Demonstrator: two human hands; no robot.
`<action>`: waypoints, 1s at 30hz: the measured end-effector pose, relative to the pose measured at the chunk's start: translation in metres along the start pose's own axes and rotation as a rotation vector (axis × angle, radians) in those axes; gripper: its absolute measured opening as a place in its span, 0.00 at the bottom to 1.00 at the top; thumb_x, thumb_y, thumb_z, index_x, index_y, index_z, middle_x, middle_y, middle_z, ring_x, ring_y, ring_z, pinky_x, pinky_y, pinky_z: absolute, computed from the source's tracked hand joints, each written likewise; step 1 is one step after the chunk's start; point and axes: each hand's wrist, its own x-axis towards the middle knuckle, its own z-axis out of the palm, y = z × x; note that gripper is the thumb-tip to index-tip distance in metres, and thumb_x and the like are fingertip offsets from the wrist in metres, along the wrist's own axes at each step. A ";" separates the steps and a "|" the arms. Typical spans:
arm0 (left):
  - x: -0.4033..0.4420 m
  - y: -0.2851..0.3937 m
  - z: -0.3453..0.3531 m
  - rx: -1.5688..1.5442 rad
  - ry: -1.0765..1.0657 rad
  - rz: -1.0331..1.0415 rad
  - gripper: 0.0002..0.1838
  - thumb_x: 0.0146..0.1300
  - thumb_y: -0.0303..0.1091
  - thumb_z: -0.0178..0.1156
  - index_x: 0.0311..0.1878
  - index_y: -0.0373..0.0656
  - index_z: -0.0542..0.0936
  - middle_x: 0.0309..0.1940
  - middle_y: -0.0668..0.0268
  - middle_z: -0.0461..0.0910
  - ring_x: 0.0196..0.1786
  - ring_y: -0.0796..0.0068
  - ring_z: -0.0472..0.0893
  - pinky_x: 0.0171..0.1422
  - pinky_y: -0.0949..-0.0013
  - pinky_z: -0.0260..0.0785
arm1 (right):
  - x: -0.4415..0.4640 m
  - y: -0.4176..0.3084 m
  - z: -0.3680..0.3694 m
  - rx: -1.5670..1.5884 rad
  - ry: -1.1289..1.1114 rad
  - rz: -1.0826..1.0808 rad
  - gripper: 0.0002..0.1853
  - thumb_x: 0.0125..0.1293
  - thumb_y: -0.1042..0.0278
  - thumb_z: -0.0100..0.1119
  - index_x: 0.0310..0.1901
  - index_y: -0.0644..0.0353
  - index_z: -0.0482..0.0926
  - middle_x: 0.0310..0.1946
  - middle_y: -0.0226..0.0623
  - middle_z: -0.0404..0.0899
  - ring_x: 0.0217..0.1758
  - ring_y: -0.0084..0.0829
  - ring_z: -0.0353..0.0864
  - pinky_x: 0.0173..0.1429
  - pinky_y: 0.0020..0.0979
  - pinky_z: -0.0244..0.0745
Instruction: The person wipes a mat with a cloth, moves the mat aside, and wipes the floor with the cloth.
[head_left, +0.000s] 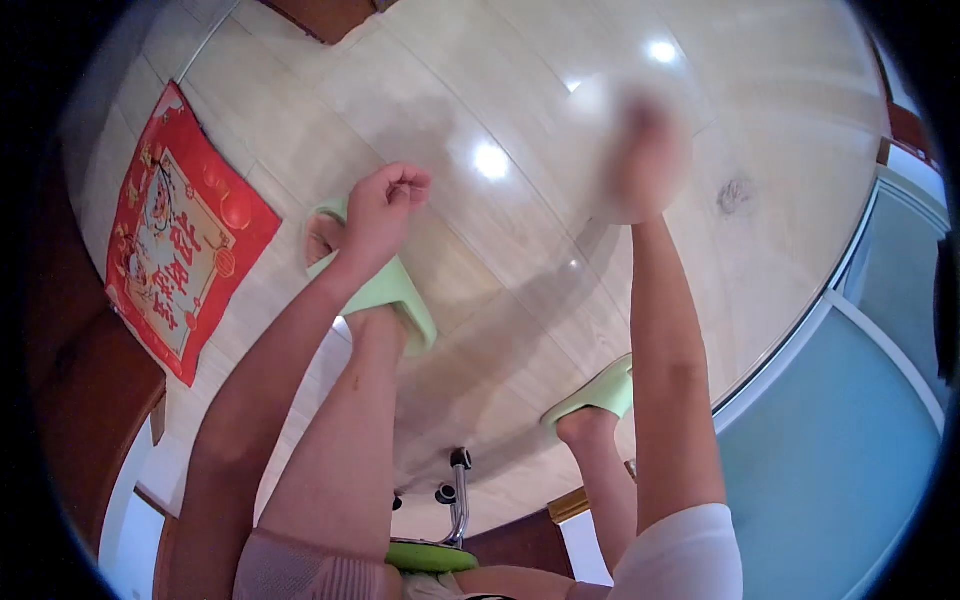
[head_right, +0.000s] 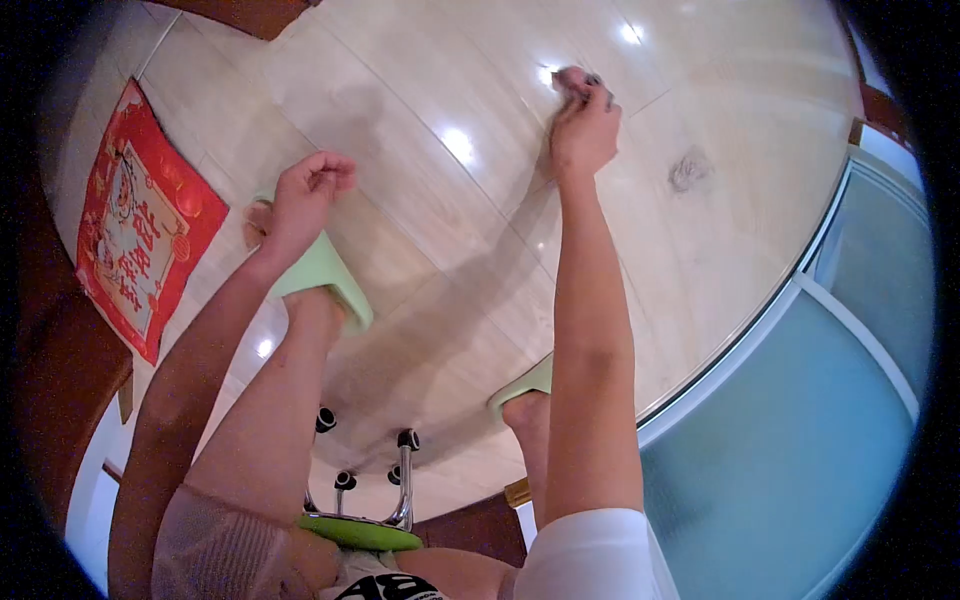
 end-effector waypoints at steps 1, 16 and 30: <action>0.000 -0.002 0.000 -0.003 0.028 0.016 0.15 0.71 0.16 0.45 0.51 0.33 0.82 0.44 0.64 0.84 0.46 0.75 0.85 0.56 0.72 0.79 | 0.001 0.005 0.000 0.007 0.016 0.034 0.10 0.72 0.59 0.59 0.52 0.46 0.81 0.49 0.43 0.80 0.50 0.48 0.82 0.51 0.49 0.79; 0.021 0.018 -0.043 0.240 0.291 0.326 0.19 0.64 0.11 0.46 0.52 0.34 0.81 0.49 0.57 0.80 0.54 0.63 0.84 0.59 0.65 0.78 | -0.048 -0.145 0.000 0.444 -0.323 -0.282 0.12 0.72 0.73 0.51 0.46 0.52 0.86 0.48 0.39 0.86 0.49 0.45 0.83 0.55 0.42 0.78; 0.049 -0.003 -0.037 0.361 0.631 0.228 0.16 0.60 0.11 0.49 0.48 0.37 0.77 0.44 0.59 0.76 0.47 0.65 0.81 0.55 0.65 0.75 | -0.099 -0.265 0.041 0.655 -0.637 -0.571 0.14 0.67 0.68 0.55 0.53 0.45 0.81 0.62 0.34 0.77 0.60 0.44 0.78 0.57 0.43 0.78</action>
